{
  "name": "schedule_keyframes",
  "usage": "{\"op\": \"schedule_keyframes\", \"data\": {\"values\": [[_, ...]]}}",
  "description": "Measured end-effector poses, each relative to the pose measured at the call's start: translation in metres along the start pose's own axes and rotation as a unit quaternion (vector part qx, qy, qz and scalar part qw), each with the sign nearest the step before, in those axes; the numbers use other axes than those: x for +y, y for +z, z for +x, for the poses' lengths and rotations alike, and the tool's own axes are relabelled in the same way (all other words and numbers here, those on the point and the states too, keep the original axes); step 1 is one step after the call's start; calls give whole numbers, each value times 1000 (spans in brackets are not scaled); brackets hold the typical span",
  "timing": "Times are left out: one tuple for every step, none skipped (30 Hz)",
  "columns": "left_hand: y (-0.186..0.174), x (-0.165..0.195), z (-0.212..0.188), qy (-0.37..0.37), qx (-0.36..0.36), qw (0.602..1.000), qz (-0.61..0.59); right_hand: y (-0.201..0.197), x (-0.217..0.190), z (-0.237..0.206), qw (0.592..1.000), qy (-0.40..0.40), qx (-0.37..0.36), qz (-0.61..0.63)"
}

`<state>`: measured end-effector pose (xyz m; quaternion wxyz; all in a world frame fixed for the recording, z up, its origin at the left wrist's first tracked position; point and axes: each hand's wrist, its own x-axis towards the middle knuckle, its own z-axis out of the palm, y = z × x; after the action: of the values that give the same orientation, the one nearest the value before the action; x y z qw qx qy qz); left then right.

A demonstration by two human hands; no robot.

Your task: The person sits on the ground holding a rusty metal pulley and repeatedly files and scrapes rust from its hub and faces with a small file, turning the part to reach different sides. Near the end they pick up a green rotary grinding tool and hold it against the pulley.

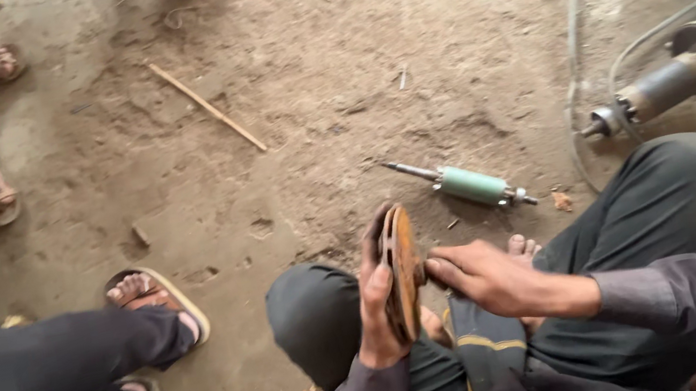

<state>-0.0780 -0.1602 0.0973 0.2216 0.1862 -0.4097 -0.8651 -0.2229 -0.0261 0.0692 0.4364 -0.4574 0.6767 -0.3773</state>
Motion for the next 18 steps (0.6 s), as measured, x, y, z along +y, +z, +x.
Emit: {"op": "schedule_keyframes", "data": {"values": [[-2, 1, -1, 7, -8, 1000, 23, 8, 1, -3, 974, 112, -25, 194], [-3, 3, -1, 6, -17, 999, 40, 12, 1, -5, 898, 214, -51, 381], [-4, 3, -2, 6, -23, 998, 57, 14, 2, -6, 974, 117, 1, 193], [-5, 3, -3, 5, -28, 997, 74, 14, 3, -7, 999, 14, 50, -3], [-5, 2, -3, -11, -20, 999, 34, 12, 4, -6, 971, -92, 96, -200], [-5, 0, -2, -22, -13, 1000, -6, 7, 5, -3, 949, -169, 103, -245], [-4, -2, 0, -32, -8, 998, -47, 2, 4, 0, 919, -245, 108, -289], [-4, -3, 1, -21, -9, 999, -30, -3, 4, 4, 880, -320, 111, -333], [-3, -5, 3, -8, -9, 1000, -15, -6, 2, 6, 903, -278, 106, -310], [-2, -6, 4, 5, -8, 1000, 0, -7, -1, 7, 924, -235, 101, -285], [-2, -6, 5, 13, -8, 1000, 12, -6, -3, 7, 942, -192, 96, -259], [-2, -6, 5, 19, -8, 999, 24, -6, -6, 7, 961, -158, 83, -213], [-3, -6, 4, 22, -7, 999, 38, -3, -8, 5, 976, -121, 71, -164], [-3, -5, 3, 25, -10, 998, 60, -1, -11, 3, 988, -81, 61, -113], [-4, -5, 2, 28, -14, 996, 82, 0, -12, 1, 996, -41, 51, -61], [-4, -4, 2, 32, -18, 994, 102, 1, -13, -1, 999, -1, 41, -11], [-4, -4, 2, 23, -22, 996, 84, 0, -13, -3, 998, 40, 29, 40], [-4, -4, 2, 14, -25, 997, 67, -1, -13, -3, 997, -40, 52, -39]]}}
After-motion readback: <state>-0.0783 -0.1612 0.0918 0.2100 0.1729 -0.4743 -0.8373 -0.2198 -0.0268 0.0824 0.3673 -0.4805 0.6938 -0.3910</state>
